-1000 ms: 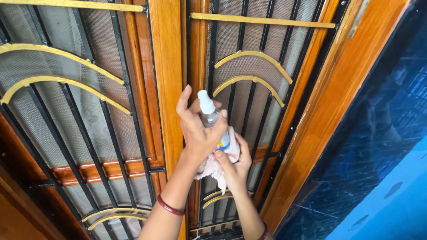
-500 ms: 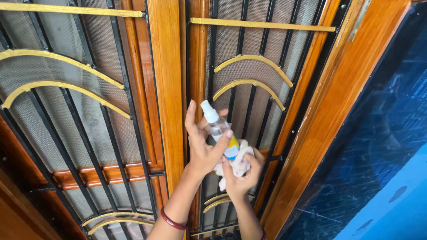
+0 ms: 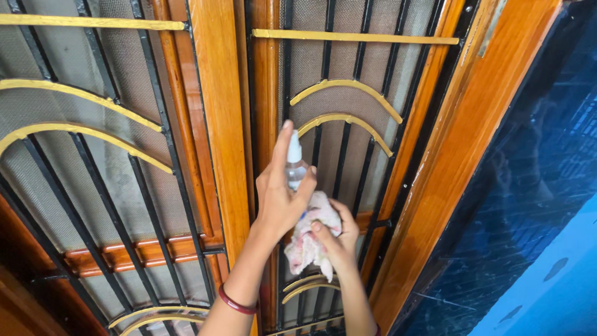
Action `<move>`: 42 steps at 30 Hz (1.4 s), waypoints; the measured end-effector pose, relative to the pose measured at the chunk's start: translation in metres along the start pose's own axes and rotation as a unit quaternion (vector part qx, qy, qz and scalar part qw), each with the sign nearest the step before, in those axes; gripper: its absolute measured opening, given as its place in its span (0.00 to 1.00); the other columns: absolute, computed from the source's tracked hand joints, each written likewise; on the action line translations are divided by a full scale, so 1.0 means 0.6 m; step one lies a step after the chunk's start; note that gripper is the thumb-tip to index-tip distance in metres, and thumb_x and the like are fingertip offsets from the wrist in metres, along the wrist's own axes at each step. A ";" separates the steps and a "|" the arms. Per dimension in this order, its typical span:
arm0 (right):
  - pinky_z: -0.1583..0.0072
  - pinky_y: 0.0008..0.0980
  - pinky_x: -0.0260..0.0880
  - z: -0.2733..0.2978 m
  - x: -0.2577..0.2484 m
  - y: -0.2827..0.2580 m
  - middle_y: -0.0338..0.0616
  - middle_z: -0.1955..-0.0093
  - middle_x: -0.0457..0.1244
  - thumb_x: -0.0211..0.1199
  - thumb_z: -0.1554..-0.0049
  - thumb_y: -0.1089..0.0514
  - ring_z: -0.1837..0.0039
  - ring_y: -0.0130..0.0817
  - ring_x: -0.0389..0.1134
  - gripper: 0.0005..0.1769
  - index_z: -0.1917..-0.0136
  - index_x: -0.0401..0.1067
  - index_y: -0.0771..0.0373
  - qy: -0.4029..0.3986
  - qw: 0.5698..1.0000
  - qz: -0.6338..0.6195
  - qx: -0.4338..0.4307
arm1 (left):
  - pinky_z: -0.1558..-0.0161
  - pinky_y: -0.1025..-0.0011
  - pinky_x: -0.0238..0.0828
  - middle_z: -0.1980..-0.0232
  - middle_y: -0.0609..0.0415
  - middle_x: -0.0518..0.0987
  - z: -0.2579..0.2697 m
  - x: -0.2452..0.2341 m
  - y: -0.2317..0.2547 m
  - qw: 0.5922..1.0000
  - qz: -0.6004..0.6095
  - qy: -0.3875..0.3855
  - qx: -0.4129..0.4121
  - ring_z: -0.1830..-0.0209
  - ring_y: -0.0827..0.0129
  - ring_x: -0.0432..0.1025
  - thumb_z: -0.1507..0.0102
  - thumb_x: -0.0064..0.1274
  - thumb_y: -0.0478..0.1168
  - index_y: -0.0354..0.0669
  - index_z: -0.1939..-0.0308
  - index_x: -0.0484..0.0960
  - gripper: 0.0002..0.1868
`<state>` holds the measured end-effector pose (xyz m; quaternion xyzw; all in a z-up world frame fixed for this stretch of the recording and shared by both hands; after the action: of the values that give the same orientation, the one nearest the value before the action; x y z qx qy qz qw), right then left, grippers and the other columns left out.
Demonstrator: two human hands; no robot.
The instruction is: The person cleans a wooden window frame with a mesh screen using a spray bottle and a cloth. They repeatedly spray the frame and wipe it down with the cloth, focusing on the vertical and horizontal wooden sections.
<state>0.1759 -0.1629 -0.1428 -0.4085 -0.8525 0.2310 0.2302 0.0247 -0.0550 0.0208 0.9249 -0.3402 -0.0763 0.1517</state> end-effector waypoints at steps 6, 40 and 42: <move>0.43 0.29 0.73 -0.002 -0.063 -0.024 0.47 0.45 0.69 0.71 0.46 0.65 0.46 0.28 0.71 0.28 0.34 0.68 0.72 0.065 0.997 0.036 0.015 | 0.60 0.65 0.78 0.51 0.42 0.83 -0.032 0.019 0.031 0.997 -0.061 0.010 0.038 0.62 0.59 0.82 0.39 0.55 0.33 0.46 0.31 0.69 0.31; 0.36 0.41 0.73 0.021 -0.201 -0.139 0.61 0.42 0.68 0.60 0.38 0.64 0.41 0.44 0.73 0.21 0.33 0.63 0.72 0.249 0.963 -0.062 -0.082 | 0.69 0.62 0.77 0.58 0.47 0.77 0.038 0.168 0.019 0.994 -0.023 -0.060 0.082 0.72 0.57 0.77 0.40 0.55 0.32 0.48 0.34 0.71 0.29; 0.36 0.41 0.73 0.023 -0.204 -0.141 0.61 0.42 0.68 0.60 0.38 0.65 0.42 0.44 0.73 0.21 0.33 0.63 0.72 0.252 0.962 -0.058 -0.083 | 0.72 0.63 0.77 0.59 0.46 0.77 0.039 0.174 0.013 0.995 -0.026 -0.072 0.071 0.74 0.57 0.76 0.40 0.54 0.32 0.47 0.33 0.71 0.29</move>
<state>0.1866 -0.3114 -0.1292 -0.4213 -0.8052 0.0352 0.4158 0.0936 -0.1341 -0.0026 0.9338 -0.3311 -0.1224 0.0589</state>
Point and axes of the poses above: each hand's wrist, its own z-axis away from the middle knuckle, its own x-axis out of the palm, y = z × x, the point moved 10 cm from there along -z, towards the middle knuckle
